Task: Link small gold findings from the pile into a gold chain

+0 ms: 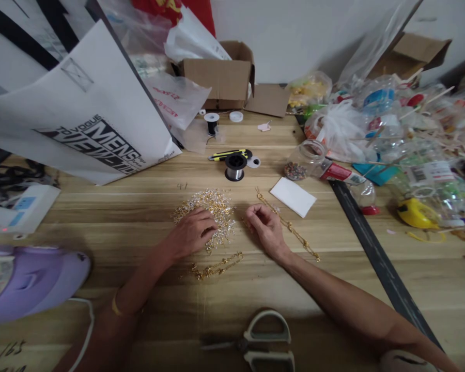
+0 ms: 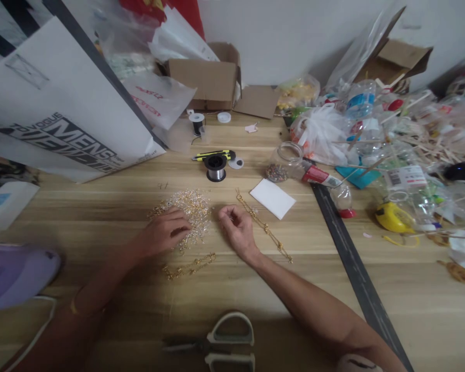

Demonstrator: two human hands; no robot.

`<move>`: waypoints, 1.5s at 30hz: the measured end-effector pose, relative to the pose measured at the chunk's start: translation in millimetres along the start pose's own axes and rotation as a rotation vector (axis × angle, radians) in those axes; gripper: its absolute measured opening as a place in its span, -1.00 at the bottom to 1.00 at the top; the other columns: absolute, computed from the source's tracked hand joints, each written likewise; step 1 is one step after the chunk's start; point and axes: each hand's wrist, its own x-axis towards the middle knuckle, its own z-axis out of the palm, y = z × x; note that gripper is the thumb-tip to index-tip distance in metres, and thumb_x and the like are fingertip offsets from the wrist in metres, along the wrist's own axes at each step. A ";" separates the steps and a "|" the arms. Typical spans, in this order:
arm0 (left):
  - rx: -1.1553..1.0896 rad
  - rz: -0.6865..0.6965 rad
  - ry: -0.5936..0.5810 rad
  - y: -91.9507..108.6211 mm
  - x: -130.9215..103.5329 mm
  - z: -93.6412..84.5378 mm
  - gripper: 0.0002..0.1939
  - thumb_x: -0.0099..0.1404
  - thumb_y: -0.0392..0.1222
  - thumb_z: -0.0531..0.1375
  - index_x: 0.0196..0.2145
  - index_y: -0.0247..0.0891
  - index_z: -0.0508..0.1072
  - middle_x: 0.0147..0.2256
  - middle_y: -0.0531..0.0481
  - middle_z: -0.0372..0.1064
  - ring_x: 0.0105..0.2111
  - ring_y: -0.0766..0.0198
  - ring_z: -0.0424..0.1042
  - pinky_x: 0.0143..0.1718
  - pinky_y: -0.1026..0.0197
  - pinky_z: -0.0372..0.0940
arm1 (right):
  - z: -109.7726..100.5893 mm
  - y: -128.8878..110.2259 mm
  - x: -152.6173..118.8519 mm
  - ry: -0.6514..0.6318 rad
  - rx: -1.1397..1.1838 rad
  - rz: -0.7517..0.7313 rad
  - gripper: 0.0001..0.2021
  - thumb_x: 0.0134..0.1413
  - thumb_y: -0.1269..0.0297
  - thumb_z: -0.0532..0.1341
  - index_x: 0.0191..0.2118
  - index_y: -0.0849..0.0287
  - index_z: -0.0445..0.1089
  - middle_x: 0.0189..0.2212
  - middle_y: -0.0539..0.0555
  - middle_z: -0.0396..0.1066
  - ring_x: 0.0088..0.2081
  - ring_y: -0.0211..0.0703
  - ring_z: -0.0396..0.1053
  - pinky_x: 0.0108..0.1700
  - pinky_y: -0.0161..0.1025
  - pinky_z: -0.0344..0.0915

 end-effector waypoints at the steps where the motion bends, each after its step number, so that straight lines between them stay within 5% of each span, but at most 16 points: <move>1: -0.009 -0.006 0.013 -0.8 -0.3 0.3 -0.83 0.30 -0.36 0.11 -0.42 -0.27 0.45 -0.41 -0.03 0.37 -0.31 0.21 0.30 -0.20 0.15 0.22 | 0.0 0.2 -0.1 -0.001 0.003 0.003 -0.75 0.06 0.10 0.24 -0.41 0.18 0.31 -0.60 -0.08 0.19 -0.58 -0.34 0.10 -0.55 -0.34 0.07; 28: -0.040 -0.062 0.094 1.2 0.6 6.0 -0.93 0.27 -0.30 0.18 -0.36 -0.28 0.47 -0.38 -0.02 0.38 -0.28 0.22 0.30 -0.19 0.17 0.23 | -1.7 3.2 0.5 -0.034 -0.016 -0.017 -0.78 0.09 0.13 0.23 -0.41 0.18 0.31 -0.58 -0.06 0.21 -0.55 -0.32 0.11 -0.52 -0.33 0.07; 35: -0.010 -0.010 -0.082 4.0 0.4 -1.7 -0.80 0.30 -0.30 0.13 -0.47 -0.29 0.47 -0.44 -0.01 0.35 -0.31 0.23 0.25 -0.19 0.17 0.17 | -1.2 3.2 0.2 -0.036 -0.011 -0.017 -0.77 0.08 0.12 0.23 -0.40 0.20 0.31 -0.59 -0.07 0.19 -0.56 -0.34 0.09 -0.52 -0.35 0.04; 45: 0.098 0.024 -0.117 7.6 0.9 0.0 -0.76 0.32 -0.29 0.11 -0.50 -0.31 0.44 -0.45 -0.01 0.31 -0.31 0.21 0.22 -0.20 0.16 0.15 | -0.5 -0.3 0.4 -0.045 -0.003 -0.007 -0.76 0.08 0.13 0.23 -0.41 0.21 0.30 -0.58 -0.06 0.19 -0.55 -0.34 0.10 -0.52 -0.34 0.04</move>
